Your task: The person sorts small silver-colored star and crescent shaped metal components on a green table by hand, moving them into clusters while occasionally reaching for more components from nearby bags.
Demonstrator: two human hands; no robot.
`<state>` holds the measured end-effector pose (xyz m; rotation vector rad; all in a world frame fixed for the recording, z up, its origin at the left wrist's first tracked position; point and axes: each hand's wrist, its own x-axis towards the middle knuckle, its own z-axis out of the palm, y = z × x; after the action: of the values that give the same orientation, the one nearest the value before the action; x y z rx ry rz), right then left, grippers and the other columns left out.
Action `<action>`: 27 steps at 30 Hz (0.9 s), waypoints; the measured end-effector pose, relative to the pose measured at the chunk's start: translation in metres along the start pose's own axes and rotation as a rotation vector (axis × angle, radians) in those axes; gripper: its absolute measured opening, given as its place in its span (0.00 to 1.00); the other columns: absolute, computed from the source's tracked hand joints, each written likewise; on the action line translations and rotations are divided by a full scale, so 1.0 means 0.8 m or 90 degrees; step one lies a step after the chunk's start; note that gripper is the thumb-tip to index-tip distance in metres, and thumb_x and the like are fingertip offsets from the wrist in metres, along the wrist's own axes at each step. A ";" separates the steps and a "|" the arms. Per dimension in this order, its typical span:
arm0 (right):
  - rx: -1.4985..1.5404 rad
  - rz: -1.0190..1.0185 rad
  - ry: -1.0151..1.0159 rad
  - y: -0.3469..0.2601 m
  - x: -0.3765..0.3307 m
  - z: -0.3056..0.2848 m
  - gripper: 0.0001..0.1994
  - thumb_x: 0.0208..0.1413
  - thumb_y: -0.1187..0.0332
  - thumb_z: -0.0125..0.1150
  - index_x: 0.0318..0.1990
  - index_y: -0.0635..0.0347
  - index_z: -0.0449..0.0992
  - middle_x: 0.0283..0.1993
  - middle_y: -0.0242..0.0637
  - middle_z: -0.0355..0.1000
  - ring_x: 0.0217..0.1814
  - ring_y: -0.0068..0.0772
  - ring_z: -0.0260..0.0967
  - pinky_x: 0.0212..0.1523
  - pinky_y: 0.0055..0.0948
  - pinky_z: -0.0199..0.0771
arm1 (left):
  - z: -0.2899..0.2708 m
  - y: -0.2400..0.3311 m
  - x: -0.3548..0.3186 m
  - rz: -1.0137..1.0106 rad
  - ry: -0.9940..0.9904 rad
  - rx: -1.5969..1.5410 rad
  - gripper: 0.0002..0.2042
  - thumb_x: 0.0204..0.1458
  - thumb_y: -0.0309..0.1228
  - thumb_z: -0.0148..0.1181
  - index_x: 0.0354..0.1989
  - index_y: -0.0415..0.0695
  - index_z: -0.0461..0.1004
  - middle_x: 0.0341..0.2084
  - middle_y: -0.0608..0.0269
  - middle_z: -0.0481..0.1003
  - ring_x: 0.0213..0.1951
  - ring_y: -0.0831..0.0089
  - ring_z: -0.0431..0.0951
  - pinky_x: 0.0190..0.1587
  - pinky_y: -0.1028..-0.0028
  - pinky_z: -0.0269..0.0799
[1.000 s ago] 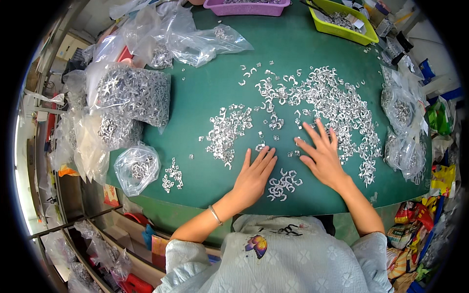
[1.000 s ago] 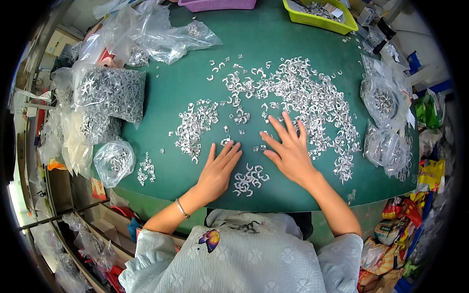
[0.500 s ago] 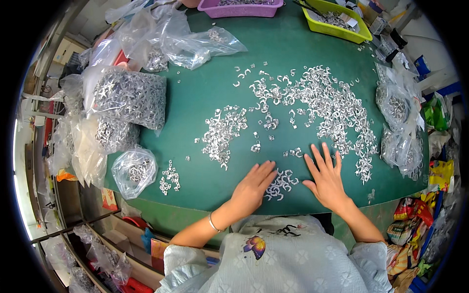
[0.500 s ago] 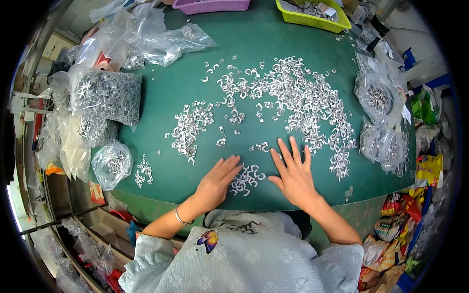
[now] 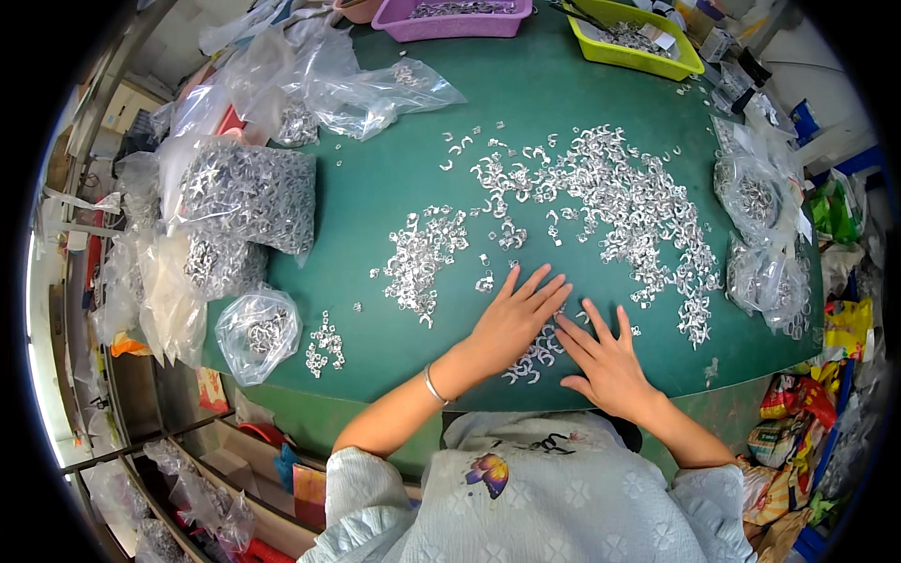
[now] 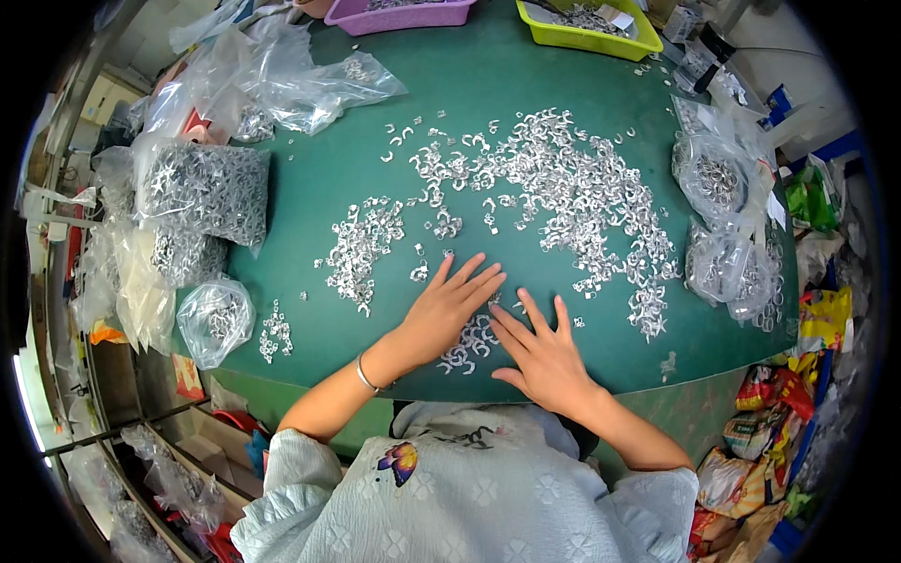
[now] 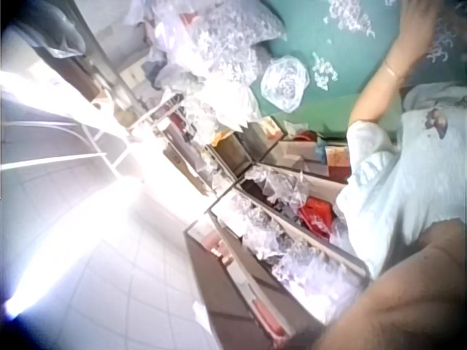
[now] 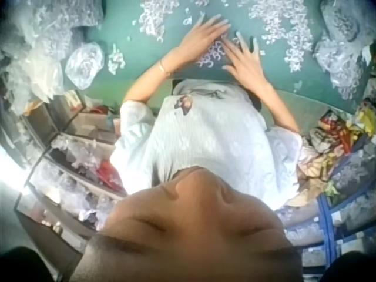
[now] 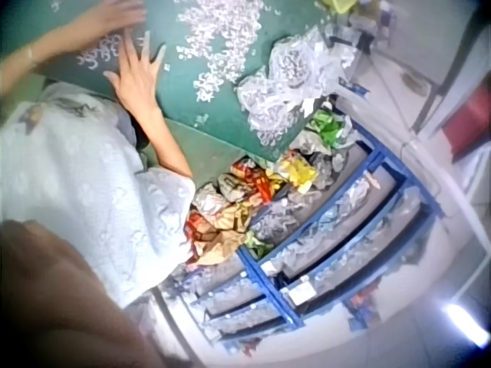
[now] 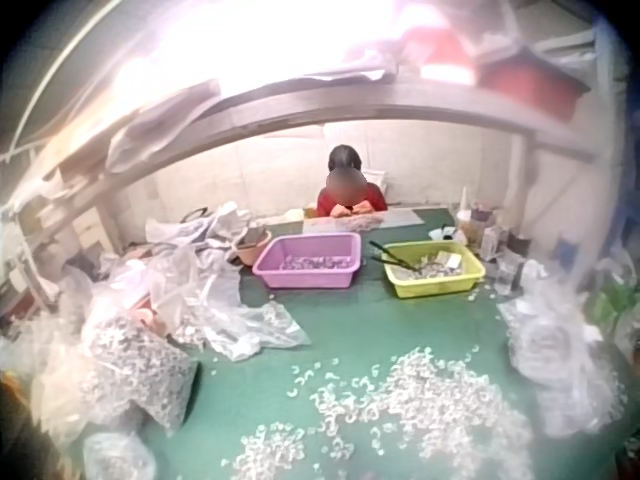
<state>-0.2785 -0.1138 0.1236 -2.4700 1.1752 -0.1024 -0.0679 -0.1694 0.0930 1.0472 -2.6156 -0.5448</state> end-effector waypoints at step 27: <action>0.122 0.007 0.245 0.033 0.057 0.015 0.17 0.49 0.75 0.60 0.49 0.56 0.76 0.58 0.42 0.64 0.62 0.49 0.57 0.61 0.49 0.53 | 0.012 0.014 -0.030 -0.080 0.156 0.031 0.20 0.42 0.21 0.57 0.48 0.43 0.75 0.50 0.56 0.67 0.53 0.58 0.66 0.52 0.58 0.59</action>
<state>-0.2655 -0.1595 0.0981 -2.3355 1.2594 -0.6813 -0.0610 -0.1428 0.0868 1.2165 -2.3731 -0.3544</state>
